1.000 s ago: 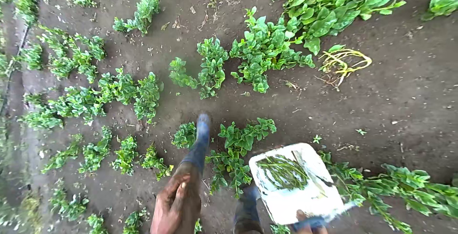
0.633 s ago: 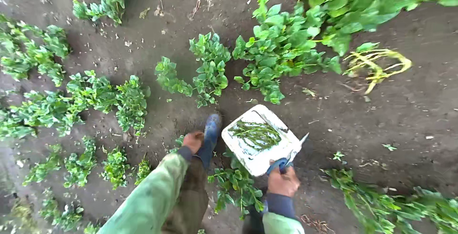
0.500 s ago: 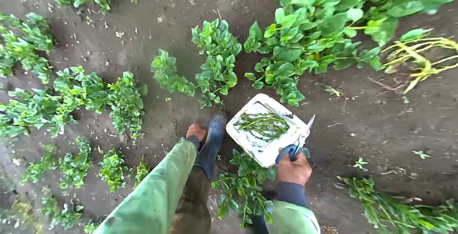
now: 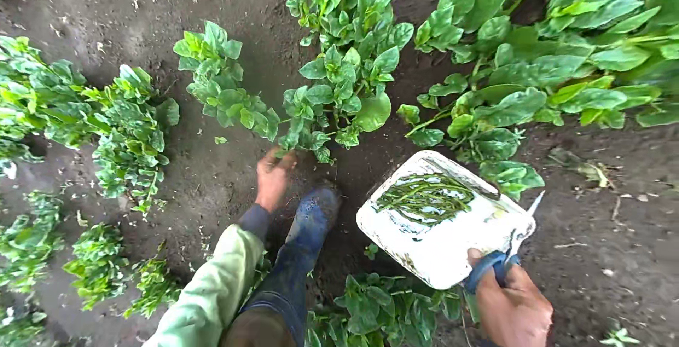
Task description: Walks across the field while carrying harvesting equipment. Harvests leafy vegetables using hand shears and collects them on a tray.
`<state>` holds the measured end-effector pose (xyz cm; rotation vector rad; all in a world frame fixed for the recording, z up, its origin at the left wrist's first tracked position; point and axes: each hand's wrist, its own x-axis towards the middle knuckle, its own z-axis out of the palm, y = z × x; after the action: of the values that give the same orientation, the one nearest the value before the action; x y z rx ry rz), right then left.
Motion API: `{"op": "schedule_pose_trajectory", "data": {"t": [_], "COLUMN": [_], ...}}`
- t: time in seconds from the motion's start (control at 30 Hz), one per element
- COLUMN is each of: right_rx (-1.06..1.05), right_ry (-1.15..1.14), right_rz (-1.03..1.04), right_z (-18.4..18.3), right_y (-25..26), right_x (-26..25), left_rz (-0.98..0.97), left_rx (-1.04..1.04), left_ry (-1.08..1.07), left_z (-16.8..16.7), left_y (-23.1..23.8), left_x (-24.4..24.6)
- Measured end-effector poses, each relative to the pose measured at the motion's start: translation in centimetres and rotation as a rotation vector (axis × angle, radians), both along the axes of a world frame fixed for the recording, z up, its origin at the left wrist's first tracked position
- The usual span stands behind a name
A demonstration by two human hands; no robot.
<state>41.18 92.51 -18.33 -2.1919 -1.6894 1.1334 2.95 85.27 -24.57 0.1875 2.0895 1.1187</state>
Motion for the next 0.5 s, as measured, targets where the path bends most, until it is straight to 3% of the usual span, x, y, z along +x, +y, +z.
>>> {"op": "schedule_pose_trajectory", "data": {"t": [0.2,0.3,0.4,0.5], "right_rx": [0.243,0.292,0.118,-0.008], "right_ry": [-0.068,0.263,0.714,0.903], "right_rz": [0.301,0.327,0.234,0.238], "right_z": [2.6,4.5,5.2,4.9], "right_y": [2.4,2.5,0.7,-1.5], "right_x": [2.5,2.8,2.4,1.0], "left_rz": [0.077,-0.01,-0.024,-0.068], "left_rx": [0.22,0.302,0.399,0.531], "left_ry": [-0.125,-0.175,-0.181,-0.181], "left_z": [-0.4,1.0,2.4,2.9], "left_y": [-0.9,0.0,1.1,1.9], "left_x": [1.0,1.6,2.6,3.7]}}
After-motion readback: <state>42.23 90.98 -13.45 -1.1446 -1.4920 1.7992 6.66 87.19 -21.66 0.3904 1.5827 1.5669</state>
